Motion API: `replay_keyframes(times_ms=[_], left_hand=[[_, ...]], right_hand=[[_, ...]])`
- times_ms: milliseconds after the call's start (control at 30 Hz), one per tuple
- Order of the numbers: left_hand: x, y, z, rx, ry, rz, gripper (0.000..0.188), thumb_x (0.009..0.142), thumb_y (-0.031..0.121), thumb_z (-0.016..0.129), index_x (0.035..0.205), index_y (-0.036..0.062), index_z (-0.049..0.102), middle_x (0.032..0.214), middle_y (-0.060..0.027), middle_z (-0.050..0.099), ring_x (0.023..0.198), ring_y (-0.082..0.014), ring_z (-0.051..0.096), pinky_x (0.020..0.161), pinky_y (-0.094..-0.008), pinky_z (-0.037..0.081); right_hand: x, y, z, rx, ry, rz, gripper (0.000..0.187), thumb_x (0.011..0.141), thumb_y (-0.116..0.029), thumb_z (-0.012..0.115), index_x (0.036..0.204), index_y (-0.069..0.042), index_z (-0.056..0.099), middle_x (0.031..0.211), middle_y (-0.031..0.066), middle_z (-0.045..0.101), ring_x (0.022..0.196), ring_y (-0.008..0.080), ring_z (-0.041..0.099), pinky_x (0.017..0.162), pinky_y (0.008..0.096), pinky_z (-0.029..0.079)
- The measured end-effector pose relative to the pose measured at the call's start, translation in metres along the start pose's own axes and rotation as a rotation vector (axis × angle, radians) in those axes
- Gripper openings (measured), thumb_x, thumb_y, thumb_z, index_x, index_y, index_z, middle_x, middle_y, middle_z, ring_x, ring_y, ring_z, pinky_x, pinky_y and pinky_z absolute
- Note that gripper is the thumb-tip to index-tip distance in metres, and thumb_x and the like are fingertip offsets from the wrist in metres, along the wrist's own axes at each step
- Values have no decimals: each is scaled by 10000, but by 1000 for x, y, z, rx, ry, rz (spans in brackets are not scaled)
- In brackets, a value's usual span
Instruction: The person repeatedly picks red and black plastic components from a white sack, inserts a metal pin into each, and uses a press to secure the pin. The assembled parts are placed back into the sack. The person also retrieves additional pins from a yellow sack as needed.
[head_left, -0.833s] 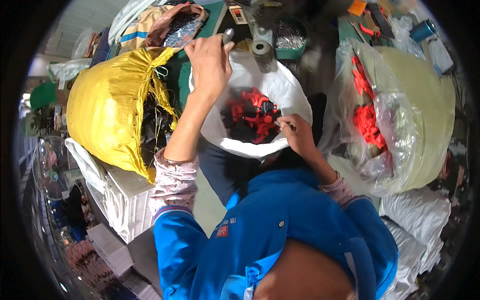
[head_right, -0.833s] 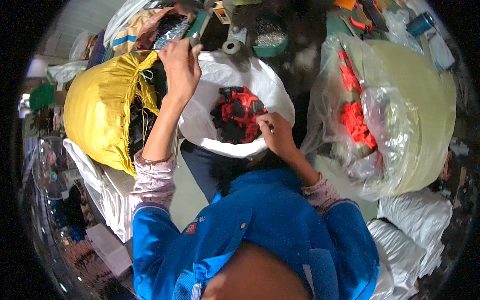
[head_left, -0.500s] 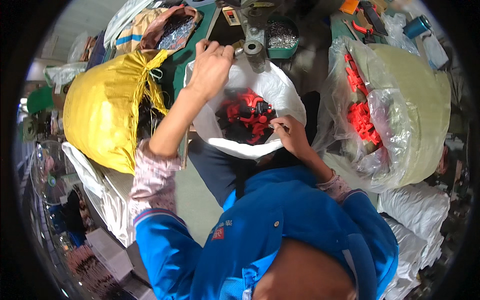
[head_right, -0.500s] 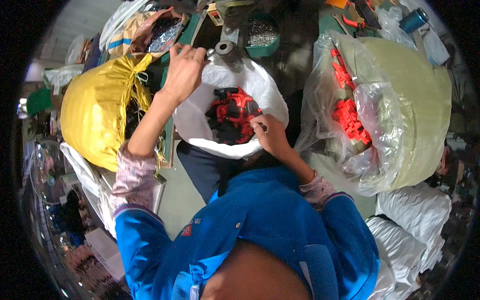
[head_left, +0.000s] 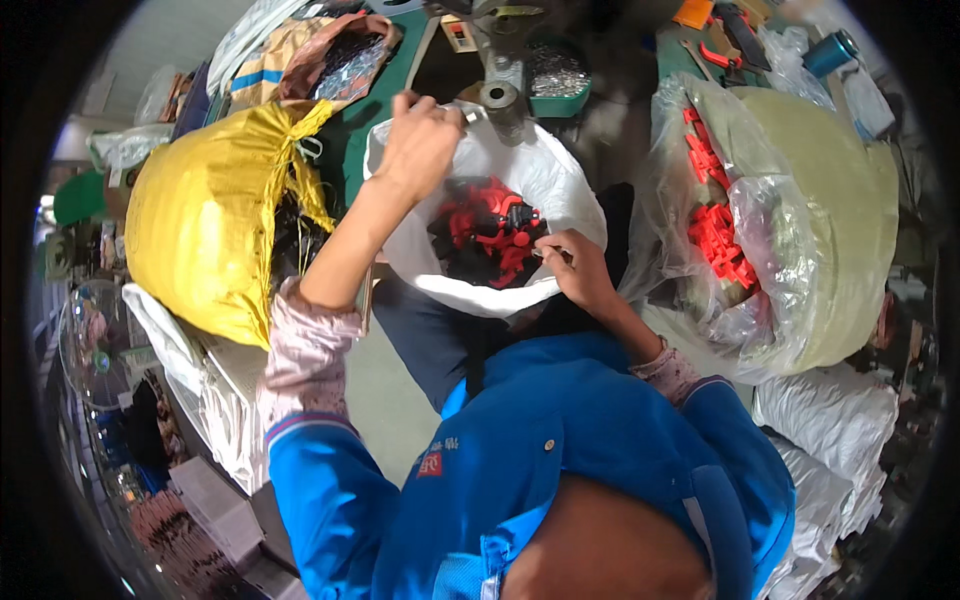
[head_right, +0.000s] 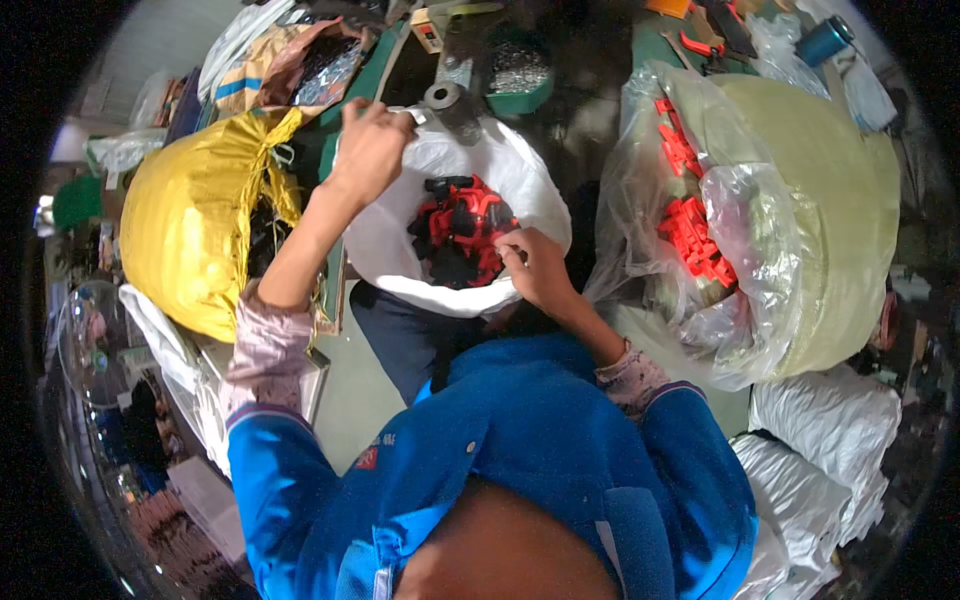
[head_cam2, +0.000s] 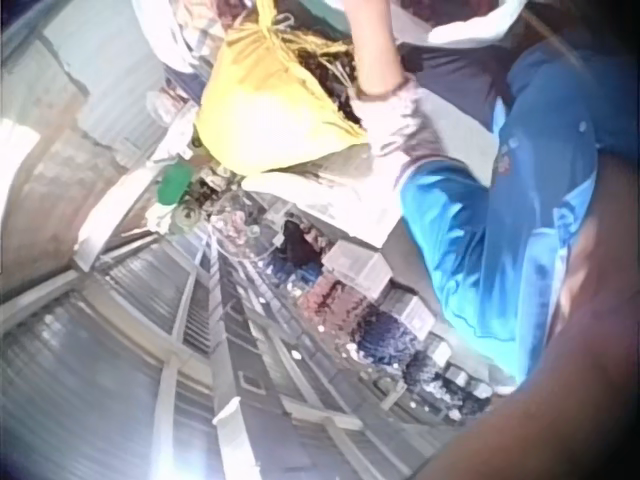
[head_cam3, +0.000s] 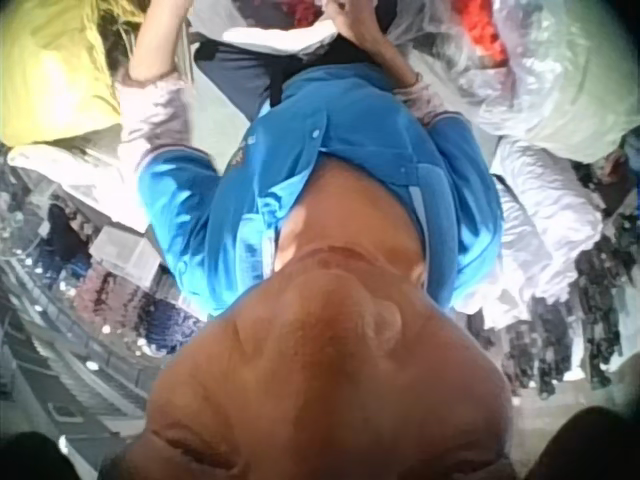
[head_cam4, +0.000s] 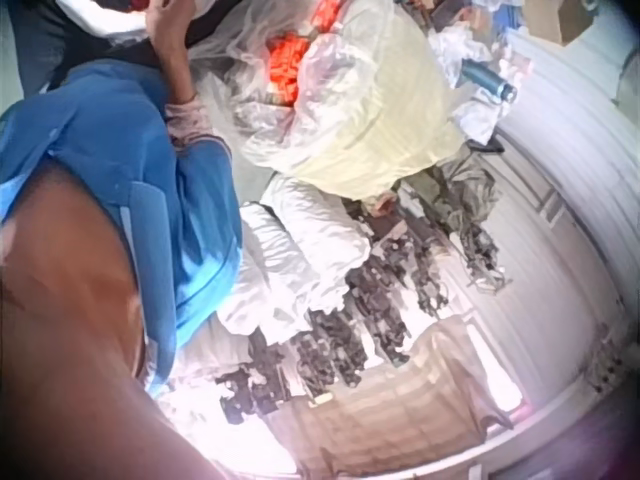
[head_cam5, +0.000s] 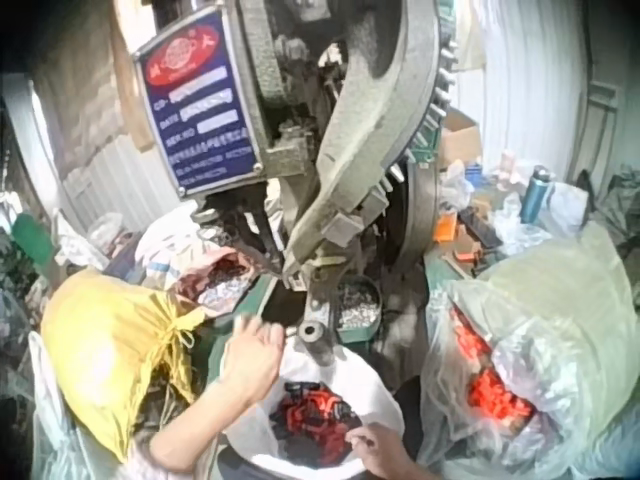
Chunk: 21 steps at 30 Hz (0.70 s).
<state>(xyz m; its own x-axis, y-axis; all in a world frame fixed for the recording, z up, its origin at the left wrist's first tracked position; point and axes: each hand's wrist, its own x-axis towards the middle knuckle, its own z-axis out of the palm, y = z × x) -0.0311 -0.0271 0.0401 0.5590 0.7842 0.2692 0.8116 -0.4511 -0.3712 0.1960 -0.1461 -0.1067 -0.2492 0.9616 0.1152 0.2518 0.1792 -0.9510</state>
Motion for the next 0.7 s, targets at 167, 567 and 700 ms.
replay_keyframes(times_ms=[167, 567, 700], left_hand=[[17, 7, -17, -367, 505, -411, 201, 686, 15, 630, 877, 68, 596, 853, -95, 602, 896, -291, 538, 836, -443, 326], [6, -4, -27, -273, 350, -238, 137, 797, 107, 631, 876, 25, 556, 756, -133, 603, 771, -297, 525, 808, -422, 329], [6, 10, -29, -308, 471, -277, 112, 773, 96, 620, 857, 32, 582, 753, -126, 601, 793, -290, 539, 841, -440, 337]], right_hand=[[9, 7, -15, 7, 74, -9, 124, 871, -71, 579, 956, 0, 635, 860, 119, 634, 754, 184, 627, 670, 283, 474], [9, 5, -8, -44, -6, 59, 138, 869, -73, 583, 972, -2, 641, 852, 103, 634, 737, 155, 617, 655, 271, 468], [5, 6, -7, 24, 67, 26, 130, 857, -72, 598, 961, -12, 648, 839, 100, 630, 727, 161, 608, 646, 271, 464]])
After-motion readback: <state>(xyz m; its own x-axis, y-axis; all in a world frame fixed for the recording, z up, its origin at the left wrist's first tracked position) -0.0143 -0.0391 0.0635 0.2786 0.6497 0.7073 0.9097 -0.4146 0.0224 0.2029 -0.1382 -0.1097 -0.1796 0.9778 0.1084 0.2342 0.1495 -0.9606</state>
